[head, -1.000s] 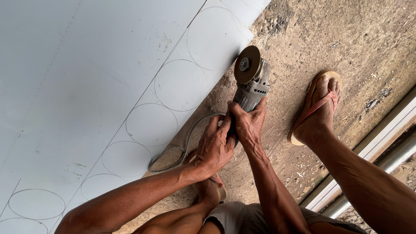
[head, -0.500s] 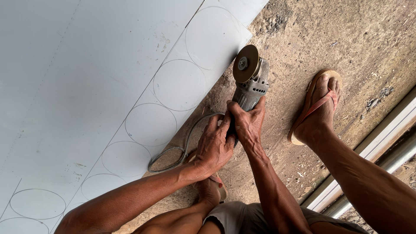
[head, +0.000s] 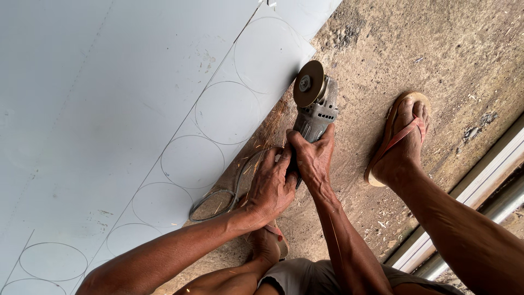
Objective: The person uses an angle grinder to cut circular shapes along pre-drawn lines on a light-blue metal sheet. The person repositions the grinder and the cord several times to follow the curved outlines and complete multiple circles.
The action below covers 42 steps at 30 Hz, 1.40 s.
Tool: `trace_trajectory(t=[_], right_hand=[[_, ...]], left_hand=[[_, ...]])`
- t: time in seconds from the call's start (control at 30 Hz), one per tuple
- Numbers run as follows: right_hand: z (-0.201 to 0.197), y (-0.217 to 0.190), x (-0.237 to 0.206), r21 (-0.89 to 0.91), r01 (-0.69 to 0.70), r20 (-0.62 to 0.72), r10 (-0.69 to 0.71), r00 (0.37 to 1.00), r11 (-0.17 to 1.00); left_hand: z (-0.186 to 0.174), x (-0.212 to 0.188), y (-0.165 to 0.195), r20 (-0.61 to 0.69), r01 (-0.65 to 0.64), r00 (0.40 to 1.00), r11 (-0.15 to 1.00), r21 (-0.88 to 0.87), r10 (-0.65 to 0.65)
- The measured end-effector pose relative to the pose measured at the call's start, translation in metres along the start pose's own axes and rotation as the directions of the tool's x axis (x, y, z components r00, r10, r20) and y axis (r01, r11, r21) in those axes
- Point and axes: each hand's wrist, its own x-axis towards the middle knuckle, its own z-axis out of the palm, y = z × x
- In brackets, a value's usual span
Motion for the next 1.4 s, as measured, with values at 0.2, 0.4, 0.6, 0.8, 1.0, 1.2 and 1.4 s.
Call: trace_trajectory(t=[0.2,0.4,0.6,0.8,1.0,1.2,1.4], right_hand=[[0.001,0.004,0.001,-0.012,-0.003,-0.014,0.002,1.0,1.0],[0.001,0.006,-0.001,-0.009,0.004,-0.005,-0.004,1.0,1.0],[0.002,0.003,-0.003,-0.006,0.0,-0.009,0.0,1.0,1.0],[0.001,0.005,-0.005,0.005,0.01,0.001,-0.01,1.0,1.0],[0.002,0.009,-0.002,-0.004,0.009,-0.015,-0.009,1.0,1.0],[0.003,0.012,-0.001,-0.029,0.009,-0.012,-0.009,1.0,1.0],[-0.001,0.017,0.001,-0.025,0.036,0.002,-0.036,0.999,0.999]], left_hand=[[0.0,-0.001,-0.001,0.025,0.031,0.999,0.999,-0.016,-0.031],[0.002,-0.004,-0.002,-0.018,0.002,1.0,0.999,0.054,-0.001],[0.0,-0.006,0.001,-0.022,0.022,1.0,0.998,0.054,-0.021],[0.002,-0.007,0.001,-0.038,-0.011,0.999,0.999,0.042,0.012],[0.002,-0.008,-0.001,-0.009,0.002,1.0,1.0,0.012,-0.002],[0.006,-0.009,-0.004,-0.044,-0.007,0.999,1.0,0.027,0.008],[0.013,-0.01,-0.008,-0.063,-0.039,0.997,0.997,0.063,0.043]])
